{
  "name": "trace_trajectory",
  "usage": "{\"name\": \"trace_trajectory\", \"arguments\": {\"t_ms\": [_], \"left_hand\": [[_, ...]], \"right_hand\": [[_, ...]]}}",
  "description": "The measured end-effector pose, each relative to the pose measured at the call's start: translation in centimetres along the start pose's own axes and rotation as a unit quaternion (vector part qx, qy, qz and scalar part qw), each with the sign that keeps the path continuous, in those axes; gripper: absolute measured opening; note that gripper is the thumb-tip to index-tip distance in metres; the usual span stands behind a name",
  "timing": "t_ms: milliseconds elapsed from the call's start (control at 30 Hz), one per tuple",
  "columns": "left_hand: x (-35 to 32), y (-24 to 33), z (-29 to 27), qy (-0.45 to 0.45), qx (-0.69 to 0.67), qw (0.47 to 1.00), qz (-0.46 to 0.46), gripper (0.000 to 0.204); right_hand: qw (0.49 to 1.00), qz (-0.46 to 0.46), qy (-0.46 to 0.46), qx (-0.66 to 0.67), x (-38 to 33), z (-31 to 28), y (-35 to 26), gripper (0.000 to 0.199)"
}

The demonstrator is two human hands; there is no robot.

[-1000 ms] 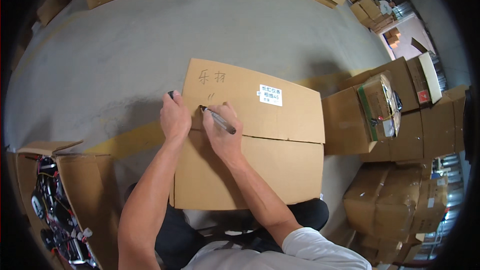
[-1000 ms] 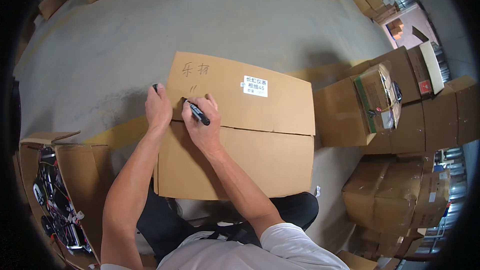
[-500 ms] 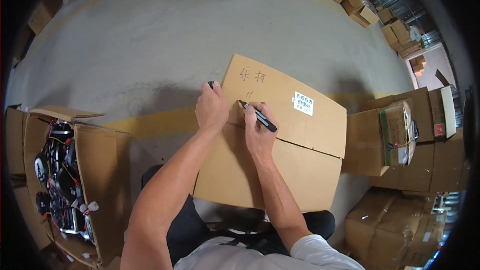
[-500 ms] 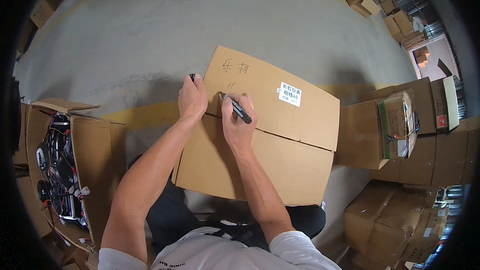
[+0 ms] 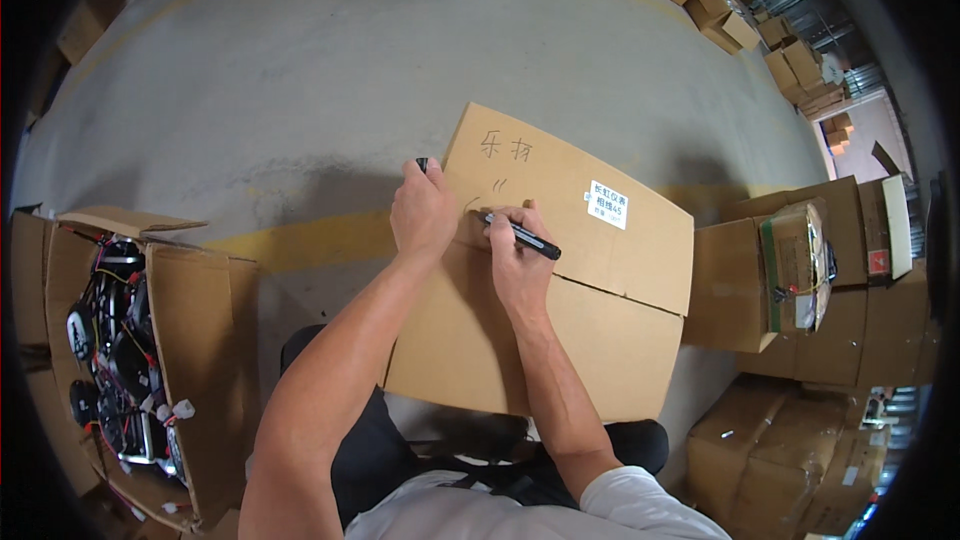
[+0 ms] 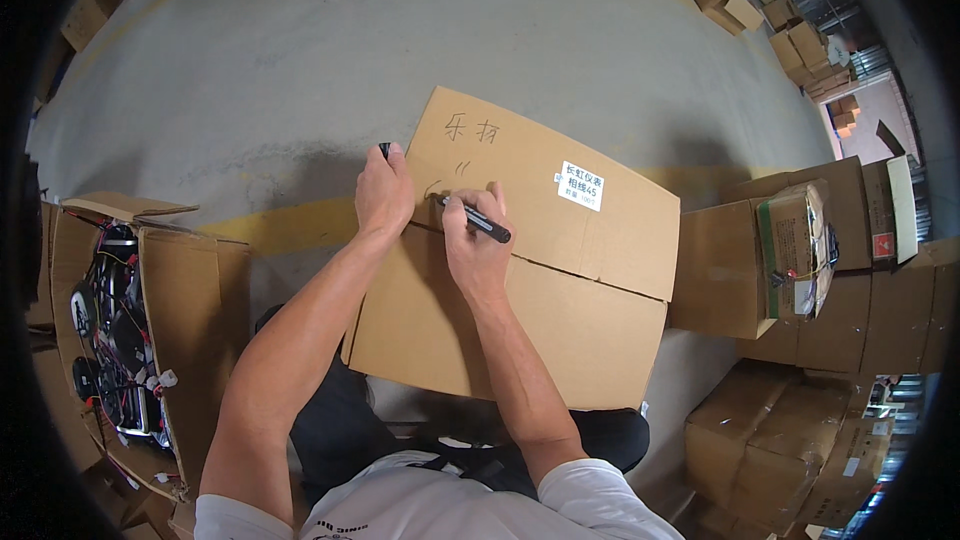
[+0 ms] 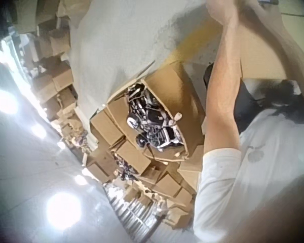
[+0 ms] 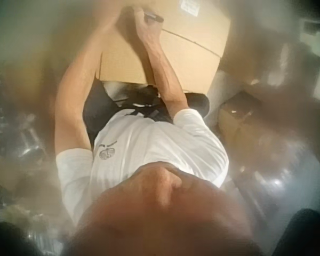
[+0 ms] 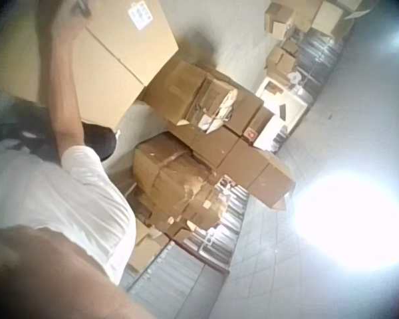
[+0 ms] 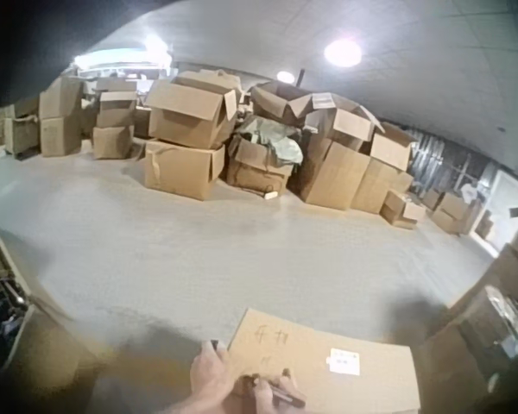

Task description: The person closes a cardboard box containing electronic components, then labels it with a marker and seals it with tape using a tape dispenser.

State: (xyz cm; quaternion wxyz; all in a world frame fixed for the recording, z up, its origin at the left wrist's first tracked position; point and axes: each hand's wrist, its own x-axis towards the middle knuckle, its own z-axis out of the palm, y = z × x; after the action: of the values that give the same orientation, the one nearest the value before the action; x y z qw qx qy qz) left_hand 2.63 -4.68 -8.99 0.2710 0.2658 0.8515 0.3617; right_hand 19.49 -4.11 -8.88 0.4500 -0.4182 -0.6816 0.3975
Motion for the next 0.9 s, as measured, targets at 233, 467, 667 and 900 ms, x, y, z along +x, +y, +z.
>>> {"name": "trace_trajectory", "arguments": {"t_ms": [233,467,667,900], "left_hand": [[0.0,0.0,-0.1,-0.013,-0.010,1.000,-0.011,0.052],[-0.1,-0.2,0.2,-0.003,-0.008,1.000,0.000,0.054],[-0.2,-0.1,-0.2,-0.006,-0.005,1.000,-0.004,0.052],[-0.3,0.1,-0.9,-0.015,0.002,1.000,-0.012,0.050]], "right_hand": [[1.000,-0.001,0.022,0.016,-0.2,0.0,-0.2,0.012],[0.999,0.004,0.043,0.025,-0.3,-1.4,0.4,0.015],[0.992,0.073,0.078,0.071,-0.7,-2.5,-0.3,0.019],[0.997,0.046,0.055,0.018,-1.7,-1.9,-0.5,0.019]]}}
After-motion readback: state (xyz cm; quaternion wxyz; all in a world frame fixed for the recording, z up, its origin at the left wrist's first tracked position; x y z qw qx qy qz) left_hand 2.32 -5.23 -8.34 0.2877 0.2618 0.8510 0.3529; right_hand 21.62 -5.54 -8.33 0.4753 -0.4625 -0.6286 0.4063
